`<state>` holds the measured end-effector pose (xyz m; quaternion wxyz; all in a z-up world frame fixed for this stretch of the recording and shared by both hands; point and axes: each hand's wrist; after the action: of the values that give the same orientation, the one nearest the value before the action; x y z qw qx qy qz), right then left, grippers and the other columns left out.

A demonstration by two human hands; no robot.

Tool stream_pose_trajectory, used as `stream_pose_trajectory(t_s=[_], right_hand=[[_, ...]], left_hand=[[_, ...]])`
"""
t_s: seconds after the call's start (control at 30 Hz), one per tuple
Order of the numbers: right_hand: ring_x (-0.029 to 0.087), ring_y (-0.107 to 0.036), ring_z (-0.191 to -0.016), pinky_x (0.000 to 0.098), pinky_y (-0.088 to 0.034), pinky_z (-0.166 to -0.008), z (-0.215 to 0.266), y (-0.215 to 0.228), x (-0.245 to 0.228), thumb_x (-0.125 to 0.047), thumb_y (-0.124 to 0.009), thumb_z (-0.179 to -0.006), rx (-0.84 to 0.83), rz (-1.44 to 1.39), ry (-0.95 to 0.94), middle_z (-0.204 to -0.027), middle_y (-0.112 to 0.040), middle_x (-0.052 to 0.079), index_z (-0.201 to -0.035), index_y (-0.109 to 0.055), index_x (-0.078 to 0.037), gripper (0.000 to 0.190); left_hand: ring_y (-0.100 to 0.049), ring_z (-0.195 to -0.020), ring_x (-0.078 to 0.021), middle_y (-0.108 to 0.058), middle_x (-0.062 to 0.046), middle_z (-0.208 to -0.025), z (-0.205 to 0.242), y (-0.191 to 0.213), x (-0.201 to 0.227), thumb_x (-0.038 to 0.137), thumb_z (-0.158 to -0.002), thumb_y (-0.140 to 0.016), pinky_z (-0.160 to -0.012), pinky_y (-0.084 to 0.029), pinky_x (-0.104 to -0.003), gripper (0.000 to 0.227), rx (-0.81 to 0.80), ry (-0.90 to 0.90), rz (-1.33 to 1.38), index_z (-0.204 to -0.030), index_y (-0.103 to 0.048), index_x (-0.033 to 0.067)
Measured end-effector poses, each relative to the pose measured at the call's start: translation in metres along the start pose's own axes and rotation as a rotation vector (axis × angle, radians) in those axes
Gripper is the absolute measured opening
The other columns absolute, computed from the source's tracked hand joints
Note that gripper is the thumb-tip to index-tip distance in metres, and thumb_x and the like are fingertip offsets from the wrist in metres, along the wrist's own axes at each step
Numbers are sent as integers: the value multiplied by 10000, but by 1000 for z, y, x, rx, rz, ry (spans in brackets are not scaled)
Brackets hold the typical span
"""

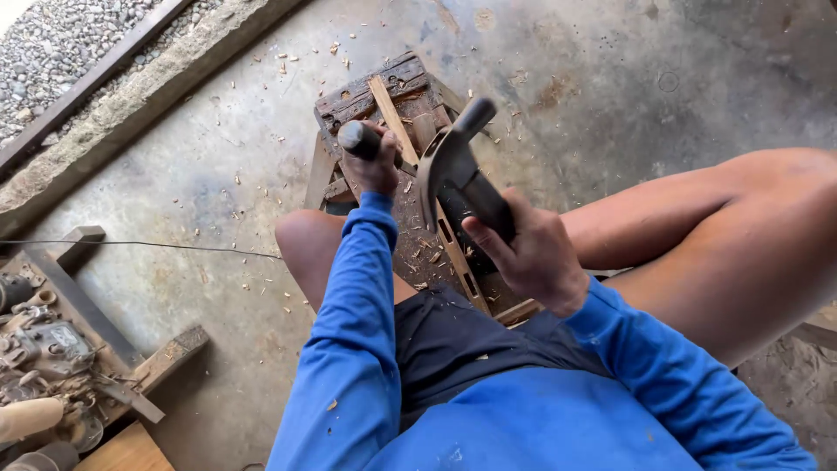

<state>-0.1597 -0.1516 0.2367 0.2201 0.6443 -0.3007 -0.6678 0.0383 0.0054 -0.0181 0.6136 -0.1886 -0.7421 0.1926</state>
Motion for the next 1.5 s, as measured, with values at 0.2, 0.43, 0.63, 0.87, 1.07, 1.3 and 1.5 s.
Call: stream_pose_trajectory(t_s=[0.2, 0.43, 0.63, 0.87, 1.07, 1.3, 1.5], right_hand=[[198, -664, -603, 352, -513, -586, -12, 49, -45, -396, -702, -1032, 124, -183, 168, -699, -621, 76, -1093, -585, -63, 358], [339, -663, -654, 453, -510, -582, -28, -25, 40, -547, -666, -998, -40, 216, 26, -705, -637, 172, -1049, -609, -29, 523], [381, -675, -712, 469, -504, -580, -23, -26, 32, -570, -647, -1004, -84, 121, -89, -731, -645, 206, -1039, -628, -16, 556], [133, -633, -477, 324, -460, -445, -17, 25, -18, -442, -647, -966, -20, -258, -262, -562, -602, 89, -1035, -624, -52, 396], [188, -573, -617, 337, -461, -527, -16, 2, 11, -369, -734, -1008, 100, -603, 137, -742, -579, 118, -1042, -565, -22, 387], [481, -664, -717, 543, -502, -579, -46, -19, 23, -521, -669, -983, -82, 152, -45, -710, -649, 265, -1065, -610, 8, 538], [235, -643, -525, 399, -478, -512, -28, 22, -13, -502, -657, -980, 10, -129, -43, -592, -581, 117, -1036, -658, -55, 450]], left_hand=[[-657, -813, -118, -694, -10, -887, 15, -35, 36, 38, -834, -824, -754, -571, -279, 270, -282, -103, -409, -1035, -646, 65], [-709, -757, -102, -723, 14, -844, 25, -48, 51, 115, -773, -832, -697, -589, -277, 296, -374, -50, -607, -1006, -653, 73], [-640, -702, -136, -640, -16, -789, -7, 7, -11, 121, -762, -779, -627, -513, -283, 304, -230, -97, -450, -1015, -634, 33], [-642, -702, -98, -670, -4, -813, 20, -22, 30, 56, -843, -777, -640, -564, -264, 185, -222, 72, -349, -952, -627, 50], [-676, -778, -91, -702, -20, -860, 33, -27, 37, 50, -865, -789, -743, -586, -267, 179, -261, -109, -467, -967, -642, 56], [-651, -841, -136, -703, -92, -940, -9, 8, -43, 72, -737, -831, -738, -561, -311, 379, -365, -150, -507, -1064, -663, -18], [-619, -772, -111, -678, -26, -869, -10, -9, -2, 31, -869, -732, -701, -534, -290, 164, -206, 68, -429, -1018, -668, 11]])
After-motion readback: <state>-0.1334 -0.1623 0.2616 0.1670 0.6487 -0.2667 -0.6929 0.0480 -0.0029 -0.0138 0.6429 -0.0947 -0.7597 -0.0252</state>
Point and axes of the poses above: each hand's wrist, its own z-axis away from the middle knuckle, its own y-axis out of the back of the hand, x = y × z
